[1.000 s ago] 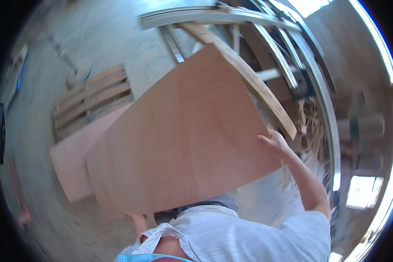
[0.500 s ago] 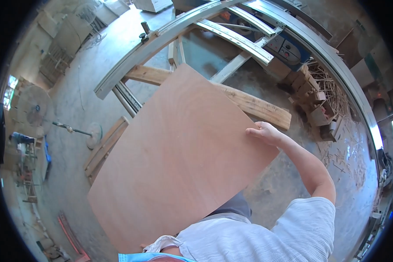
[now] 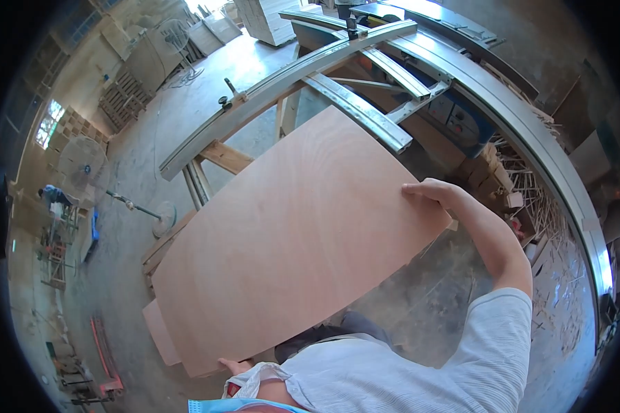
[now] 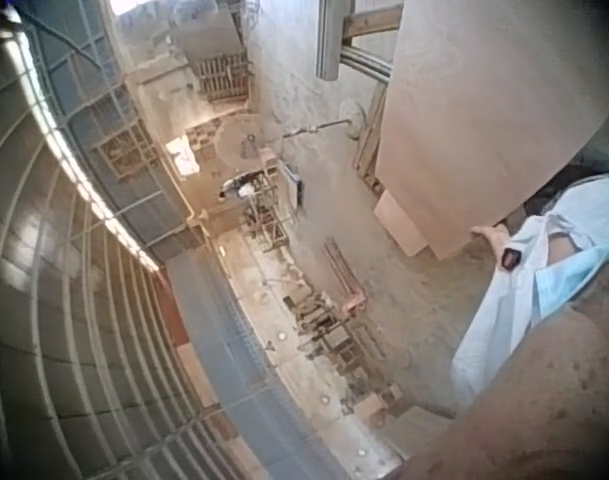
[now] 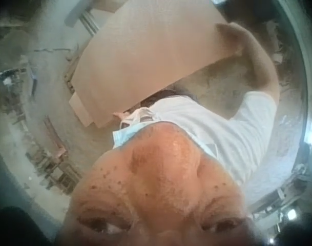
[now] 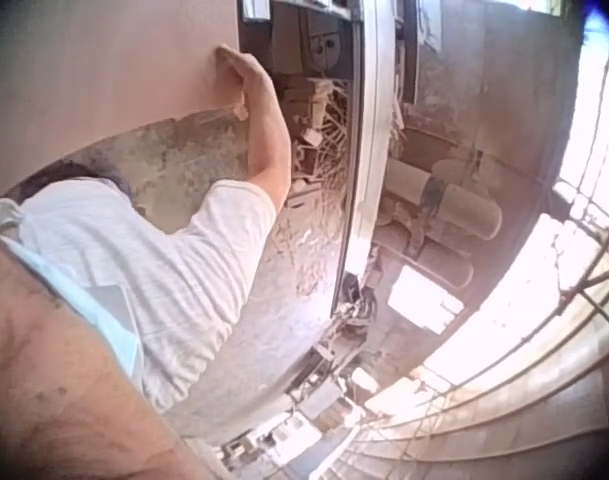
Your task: Cutting plywood boards and wood planks to size using a sliding table saw.
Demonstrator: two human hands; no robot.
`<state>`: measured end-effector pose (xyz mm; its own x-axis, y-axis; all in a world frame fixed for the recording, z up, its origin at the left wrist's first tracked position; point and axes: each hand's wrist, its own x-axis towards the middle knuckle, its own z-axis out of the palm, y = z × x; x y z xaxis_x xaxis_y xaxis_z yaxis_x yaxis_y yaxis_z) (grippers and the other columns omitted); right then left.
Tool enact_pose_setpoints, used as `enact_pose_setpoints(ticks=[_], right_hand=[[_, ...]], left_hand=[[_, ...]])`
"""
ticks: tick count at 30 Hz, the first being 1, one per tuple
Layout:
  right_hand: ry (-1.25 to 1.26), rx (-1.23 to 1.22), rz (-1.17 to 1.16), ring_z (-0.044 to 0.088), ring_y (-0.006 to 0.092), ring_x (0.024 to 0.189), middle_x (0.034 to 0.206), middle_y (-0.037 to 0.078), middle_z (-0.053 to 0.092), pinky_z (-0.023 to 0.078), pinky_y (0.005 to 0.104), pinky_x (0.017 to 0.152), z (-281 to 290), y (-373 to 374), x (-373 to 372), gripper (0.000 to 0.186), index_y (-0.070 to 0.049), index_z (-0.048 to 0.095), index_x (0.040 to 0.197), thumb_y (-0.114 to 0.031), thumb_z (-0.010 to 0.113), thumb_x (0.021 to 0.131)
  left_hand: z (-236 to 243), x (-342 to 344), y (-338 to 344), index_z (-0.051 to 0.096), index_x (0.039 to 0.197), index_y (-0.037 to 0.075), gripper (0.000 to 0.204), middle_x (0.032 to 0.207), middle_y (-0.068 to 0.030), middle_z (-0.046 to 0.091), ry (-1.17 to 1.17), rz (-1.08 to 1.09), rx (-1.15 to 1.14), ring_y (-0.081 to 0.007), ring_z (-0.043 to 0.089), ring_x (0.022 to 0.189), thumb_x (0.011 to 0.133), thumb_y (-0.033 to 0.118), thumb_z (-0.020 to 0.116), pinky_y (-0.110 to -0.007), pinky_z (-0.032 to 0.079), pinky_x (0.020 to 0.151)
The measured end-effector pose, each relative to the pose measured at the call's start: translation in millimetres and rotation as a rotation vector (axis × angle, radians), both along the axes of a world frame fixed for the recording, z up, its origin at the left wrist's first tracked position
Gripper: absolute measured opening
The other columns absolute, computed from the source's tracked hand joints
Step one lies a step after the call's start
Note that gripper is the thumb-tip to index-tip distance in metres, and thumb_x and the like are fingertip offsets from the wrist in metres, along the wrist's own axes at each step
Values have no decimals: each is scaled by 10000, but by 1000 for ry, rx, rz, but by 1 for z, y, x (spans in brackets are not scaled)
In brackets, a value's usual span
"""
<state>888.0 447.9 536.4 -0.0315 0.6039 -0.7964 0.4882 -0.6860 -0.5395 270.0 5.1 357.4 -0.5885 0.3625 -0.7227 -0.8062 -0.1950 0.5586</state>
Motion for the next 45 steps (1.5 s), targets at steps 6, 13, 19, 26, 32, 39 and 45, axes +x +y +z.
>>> enact_pose_setpoints(ticks=[6,13,19,26,32,39,45], right_hand=[[-152,119,-28,690,246,1026,1143,127,704,506,389,928,-2,70,28,704,-35,722,1175,-655,671,844],[-296,260,249,679,317,1065,1129,180,709,513,403,908,-29,152,47,856,15,733,1116,-774,553,838],[-287,256,300,690,335,1025,1051,209,721,513,403,895,-29,203,77,866,31,746,1027,-786,535,835],[-397,278,259,691,299,1014,992,205,712,505,409,897,-31,235,155,830,60,702,1087,-729,547,881],[-243,259,235,698,282,987,966,196,720,511,389,880,-33,265,247,800,60,727,1003,-711,541,894],[-256,197,191,696,261,884,920,150,715,515,392,796,-9,308,373,781,64,726,1002,-691,553,901],[-283,186,182,681,205,855,942,119,711,521,357,785,8,367,440,741,69,717,1070,-643,573,923]], left_hand=[[13,67,35,380,1510,99,815,1553,-66,411,52,40,-83,-317,383,1396,972,711,349,-490,297,1177],[-8,123,68,327,1541,113,833,1583,-79,361,119,71,-164,-338,342,1431,975,721,277,-529,294,1178],[-14,151,83,281,1568,125,848,1610,-90,319,191,78,-131,-355,307,1461,978,730,214,-562,291,1179],[1,225,147,261,1582,133,933,1625,-109,294,111,185,-180,-366,304,1470,938,797,137,-581,305,1173],[30,321,216,299,1571,140,911,1616,-91,323,119,310,-285,-343,317,1463,947,786,143,-563,321,1162],[44,449,274,286,1573,141,876,1611,-98,325,99,285,-163,-353,321,1464,962,758,171,-570,329,1166],[38,534,300,295,1568,152,857,1607,-99,333,105,329,-174,-349,326,1462,965,750,182,-560,339,1160]])
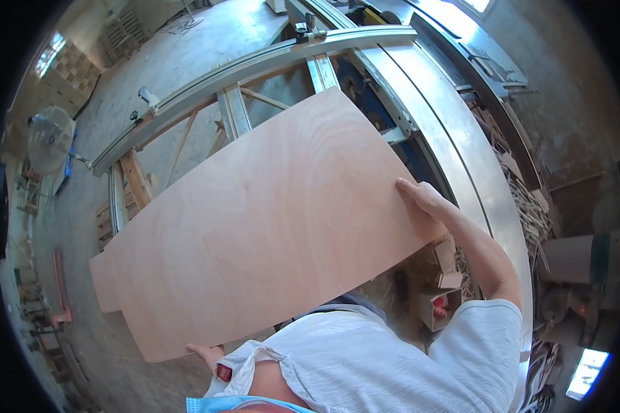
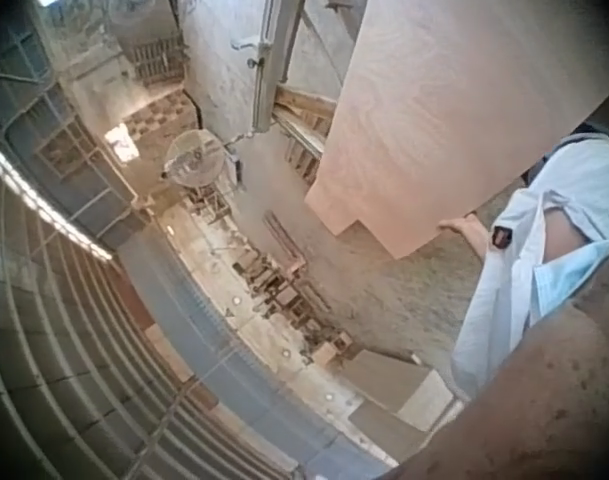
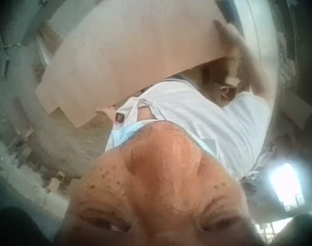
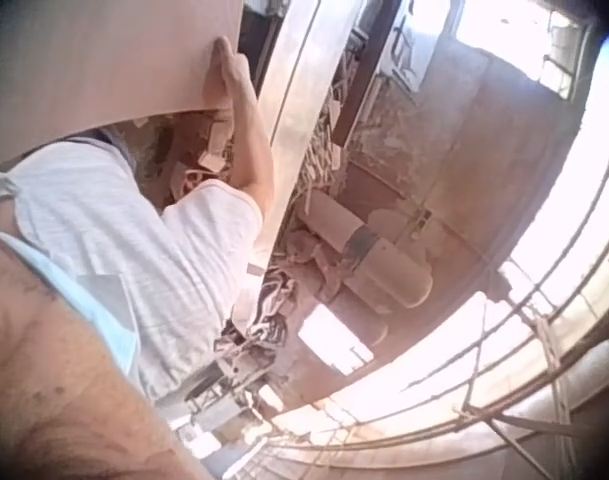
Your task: Cutting plywood boards and wood planks to size using a sliding table saw.
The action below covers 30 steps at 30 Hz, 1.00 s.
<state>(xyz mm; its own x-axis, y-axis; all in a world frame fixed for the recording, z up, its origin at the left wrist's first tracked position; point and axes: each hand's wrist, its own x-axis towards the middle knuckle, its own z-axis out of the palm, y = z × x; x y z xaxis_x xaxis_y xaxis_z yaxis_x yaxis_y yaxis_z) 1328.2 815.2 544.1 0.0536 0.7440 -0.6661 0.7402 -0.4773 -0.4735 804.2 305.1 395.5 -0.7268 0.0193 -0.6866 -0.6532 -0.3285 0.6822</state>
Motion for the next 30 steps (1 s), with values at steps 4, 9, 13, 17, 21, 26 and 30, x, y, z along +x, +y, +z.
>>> enact_pose_setpoints(ticks=[4,9,13,17,21,26,30], right_hand=[[39,31,64,684,259,941,953,168,707,499,399,844,-6,44,21,815,86,717,1051,-698,559,896],[36,1,103,661,248,978,1012,176,693,498,405,884,-23,105,21,840,95,694,1108,-706,549,899],[95,61,205,657,222,963,1034,157,695,498,378,881,-40,164,16,844,93,673,1160,-700,566,891],[192,34,193,651,215,1001,1084,149,696,495,367,906,-54,212,14,807,90,636,1231,-653,569,922],[180,67,150,650,213,1035,1128,149,690,500,356,917,-59,239,17,790,90,621,1252,-633,560,942],[263,-18,107,648,206,1034,1138,147,693,486,342,952,-66,263,45,761,75,630,1250,-621,545,957],[139,14,185,662,215,981,1098,127,707,500,350,917,-70,284,96,722,24,673,1210,-636,536,952]], left_hand=[[1,33,25,432,1470,134,804,1539,-56,434,-77,81,105,-303,392,1382,928,729,416,-442,293,1169],[1,47,56,288,1570,146,848,1610,-107,325,-19,46,-41,-350,324,1464,974,736,163,-550,326,1166],[-10,57,80,281,1574,147,859,1613,-105,321,46,40,4,-355,325,1462,969,745,160,-549,322,1170],[-3,76,114,264,1580,148,874,1620,-106,303,42,139,-43,-358,318,1465,963,758,157,-551,319,1173],[1,90,146,225,1591,149,887,1639,-109,253,1,196,-40,-357,288,1478,958,770,177,-561,313,1179],[-4,121,156,172,1597,143,885,1642,-126,230,153,24,31,-365,264,1487,962,755,249,-567,307,1181],[-18,135,179,158,1597,131,929,1637,-150,229,237,20,-215,-369,268,1484,942,779,279,-562,297,1189]])
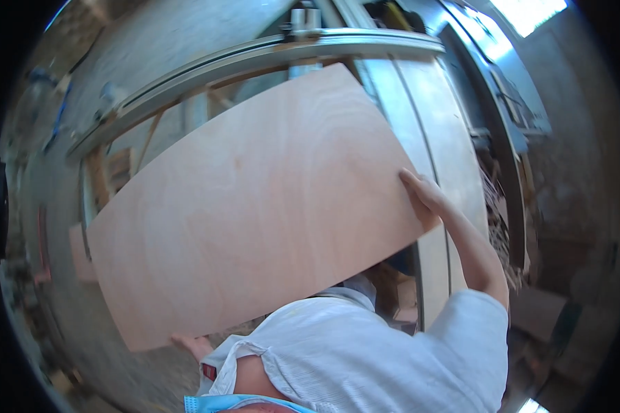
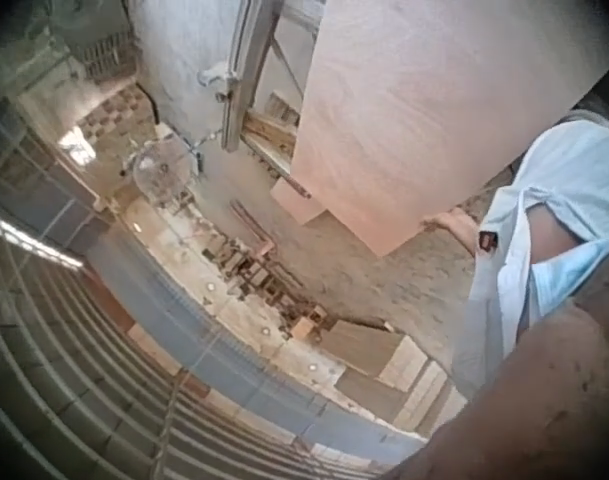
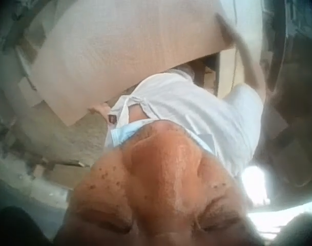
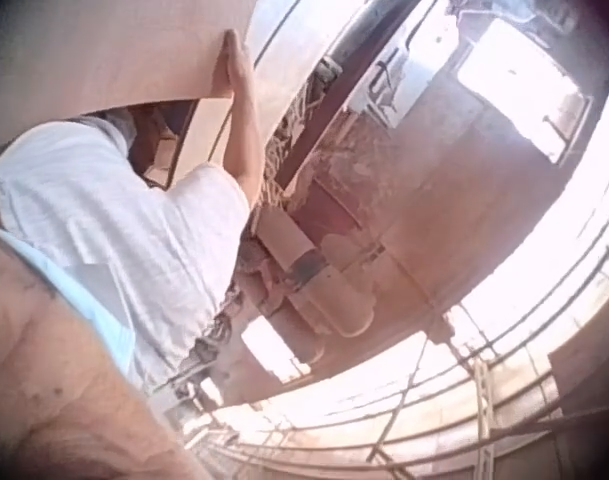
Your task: Cutting plywood boards and wood planks to size using a sliding table saw.
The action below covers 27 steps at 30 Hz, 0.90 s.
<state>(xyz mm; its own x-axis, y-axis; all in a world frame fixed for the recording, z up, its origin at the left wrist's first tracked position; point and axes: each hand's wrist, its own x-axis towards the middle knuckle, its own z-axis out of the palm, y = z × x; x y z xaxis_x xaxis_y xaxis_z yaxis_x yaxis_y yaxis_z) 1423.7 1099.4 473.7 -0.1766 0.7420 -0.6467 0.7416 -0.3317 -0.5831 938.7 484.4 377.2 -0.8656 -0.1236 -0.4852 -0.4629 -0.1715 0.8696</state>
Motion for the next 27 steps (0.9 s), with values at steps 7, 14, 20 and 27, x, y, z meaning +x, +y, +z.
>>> enact_pose_setpoints(ticks=[7,14,20,27], right_hand=[[118,-96,-211,664,221,1028,1156,140,696,509,349,914,1,44,91,731,27,627,1287,-617,567,945],[192,11,-392,668,208,1026,1174,137,693,513,343,906,-8,74,203,683,31,624,1291,-566,561,966],[-231,62,-392,673,236,999,1086,152,722,503,359,866,10,109,280,745,55,672,1213,-619,601,903],[-204,90,-469,648,277,1117,1204,193,685,472,383,949,-27,150,332,801,61,654,1252,-640,646,864]], left_hand=[[2,47,90,183,1594,138,930,1629,-127,266,-50,48,15,-364,277,1481,938,797,222,-545,300,1188],[36,132,220,233,1585,149,921,1622,-116,291,-168,-115,164,-359,297,1472,938,803,185,-562,307,1177],[38,190,297,319,1558,196,900,1592,-78,357,-205,-158,152,-357,336,1446,919,824,228,-616,333,1133],[45,227,370,306,1561,133,792,1602,-101,341,-247,-64,249,-342,331,1456,997,686,247,-545,299,1182]])
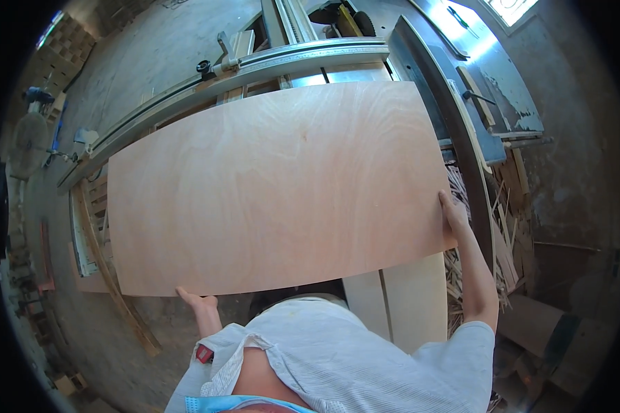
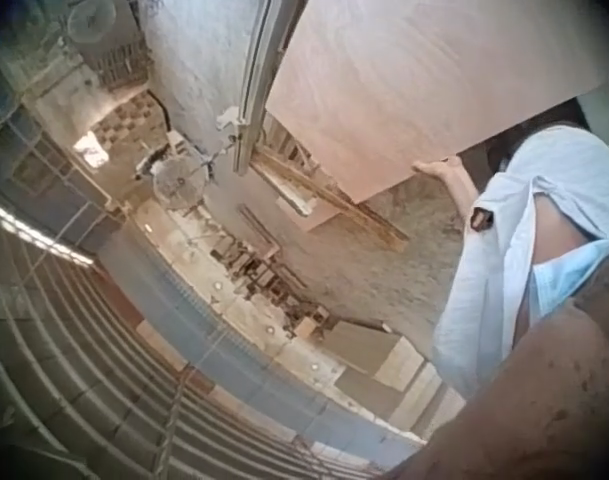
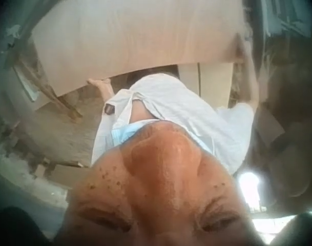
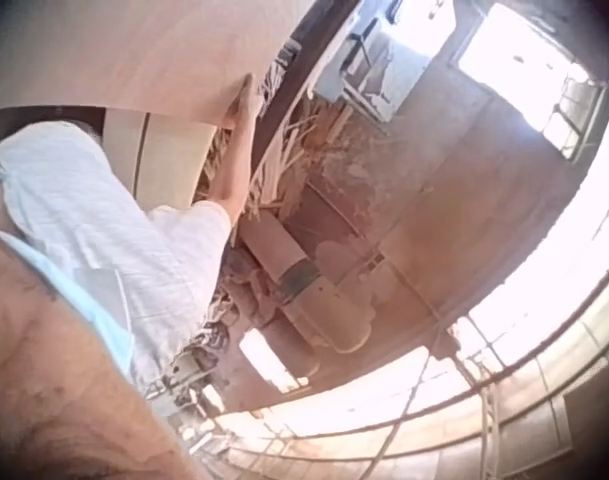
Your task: Cutting plywood boards and wood planks to size using a sliding table saw.
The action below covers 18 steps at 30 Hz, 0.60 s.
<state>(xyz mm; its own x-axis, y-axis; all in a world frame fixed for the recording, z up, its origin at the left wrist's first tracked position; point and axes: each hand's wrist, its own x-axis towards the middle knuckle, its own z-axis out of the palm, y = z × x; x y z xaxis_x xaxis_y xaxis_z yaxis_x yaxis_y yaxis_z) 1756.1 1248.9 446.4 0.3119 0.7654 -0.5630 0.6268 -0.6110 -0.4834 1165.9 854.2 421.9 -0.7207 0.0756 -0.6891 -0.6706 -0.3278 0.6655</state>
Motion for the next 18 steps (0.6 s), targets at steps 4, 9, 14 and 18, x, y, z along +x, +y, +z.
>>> enact_pose_setpoints(ticks=[4,9,14,18], right_hand=[[5,16,29,627,316,1179,1246,230,665,463,393,983,-12,41,0,848,66,616,1296,-670,580,878],[-168,57,179,594,415,1226,1241,343,625,441,438,1029,-16,116,-36,938,147,599,1243,-714,426,914],[-246,215,312,541,485,1238,1205,387,601,403,483,1061,-37,122,-39,940,158,635,1161,-706,324,963],[-399,327,439,601,522,1103,1093,370,647,451,536,977,-48,120,-43,882,109,683,1059,-649,234,1013]], left_hand=[[14,1,44,336,1547,120,730,1584,-101,369,0,24,-2,-345,352,1442,1016,616,264,-548,309,1177],[1,-14,83,331,1550,121,710,1589,-109,357,42,-11,71,-345,360,1438,1020,588,263,-554,307,1182],[-13,-24,80,351,1535,109,717,1548,-102,414,24,-130,-32,-348,405,1403,1017,601,284,-568,352,1146],[-24,-33,64,375,1523,157,768,1473,-97,478,-19,-284,-23,-326,476,1322,972,691,343,-550,406,1080]])
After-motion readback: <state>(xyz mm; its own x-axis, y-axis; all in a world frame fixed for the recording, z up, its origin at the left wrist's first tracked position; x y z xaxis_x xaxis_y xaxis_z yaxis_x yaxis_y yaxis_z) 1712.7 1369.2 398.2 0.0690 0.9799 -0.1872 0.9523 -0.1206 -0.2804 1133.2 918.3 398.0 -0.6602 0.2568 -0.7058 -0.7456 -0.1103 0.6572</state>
